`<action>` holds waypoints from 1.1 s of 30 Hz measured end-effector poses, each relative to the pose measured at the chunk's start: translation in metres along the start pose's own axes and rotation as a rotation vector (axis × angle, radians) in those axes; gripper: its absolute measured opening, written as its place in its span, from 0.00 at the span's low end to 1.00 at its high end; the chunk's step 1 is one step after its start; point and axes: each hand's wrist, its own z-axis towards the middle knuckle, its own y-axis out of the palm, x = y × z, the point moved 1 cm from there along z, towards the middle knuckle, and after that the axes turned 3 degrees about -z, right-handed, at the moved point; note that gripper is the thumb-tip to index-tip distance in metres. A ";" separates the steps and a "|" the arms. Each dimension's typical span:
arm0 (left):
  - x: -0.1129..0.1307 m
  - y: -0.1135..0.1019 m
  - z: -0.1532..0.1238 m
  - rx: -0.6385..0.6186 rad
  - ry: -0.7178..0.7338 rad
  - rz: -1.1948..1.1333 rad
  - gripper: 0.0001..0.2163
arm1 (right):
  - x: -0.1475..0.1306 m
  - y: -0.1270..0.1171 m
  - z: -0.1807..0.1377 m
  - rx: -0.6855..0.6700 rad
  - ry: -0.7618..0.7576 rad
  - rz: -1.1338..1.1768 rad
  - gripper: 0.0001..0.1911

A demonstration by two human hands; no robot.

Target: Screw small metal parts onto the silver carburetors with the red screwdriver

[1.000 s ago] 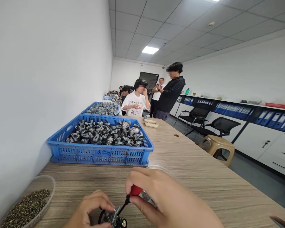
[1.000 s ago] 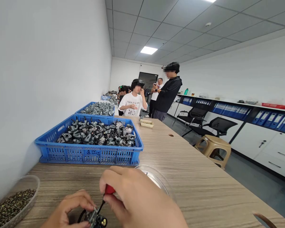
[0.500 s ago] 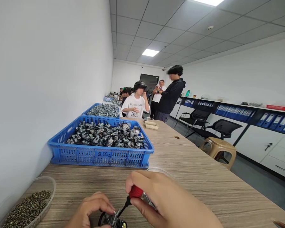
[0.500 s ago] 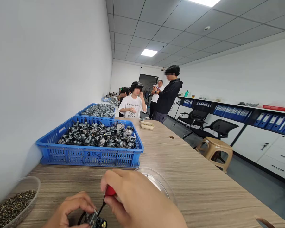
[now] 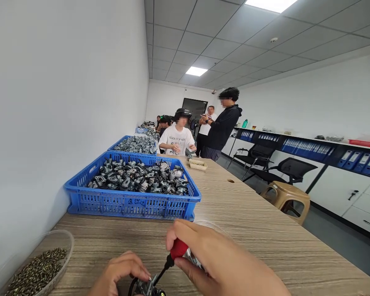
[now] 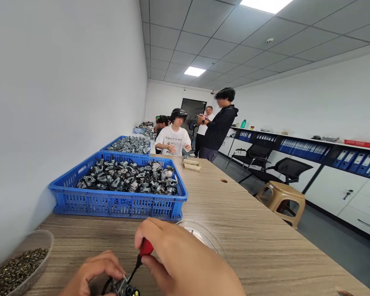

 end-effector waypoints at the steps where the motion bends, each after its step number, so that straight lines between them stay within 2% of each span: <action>1: 0.000 0.000 0.000 -0.003 -0.003 0.004 0.12 | 0.000 0.000 0.001 -0.006 -0.006 -0.007 0.13; 4: 0.001 -0.001 0.001 -0.010 -0.024 0.007 0.12 | 0.002 0.006 0.010 0.031 0.050 -0.120 0.05; 9: 0.001 -0.001 0.000 -0.004 -0.016 0.008 0.13 | 0.008 0.018 0.022 0.081 0.244 -0.316 0.14; 11: 0.000 -0.001 -0.001 -0.009 -0.006 0.001 0.13 | 0.007 0.015 0.017 0.090 0.214 -0.251 0.14; 15: -0.002 0.000 -0.001 -0.010 -0.008 -0.013 0.12 | 0.005 0.004 0.002 0.058 0.049 -0.050 0.16; 19: -0.004 0.000 -0.002 -0.008 -0.014 -0.002 0.13 | 0.006 0.006 0.004 0.013 0.011 -0.059 0.05; 22: -0.004 0.000 -0.002 -0.010 -0.012 0.008 0.13 | 0.008 0.014 0.015 0.080 0.121 -0.201 0.13; 24: -0.003 0.000 -0.002 -0.005 -0.008 0.008 0.13 | 0.008 0.015 0.018 0.136 0.161 -0.240 0.11; 25: -0.003 0.000 -0.002 -0.001 -0.004 0.006 0.13 | 0.007 0.015 0.018 0.147 0.153 -0.221 0.12; 27: -0.002 0.000 -0.001 0.004 -0.001 0.003 0.13 | 0.005 0.012 0.016 0.113 0.097 -0.125 0.24; 29: -0.002 0.000 -0.001 0.001 -0.010 0.003 0.14 | 0.003 0.009 0.014 0.042 0.039 -0.035 0.28; 33: -0.001 0.001 0.000 0.003 -0.012 0.002 0.14 | 0.002 0.012 0.017 -0.010 -0.027 -0.070 0.11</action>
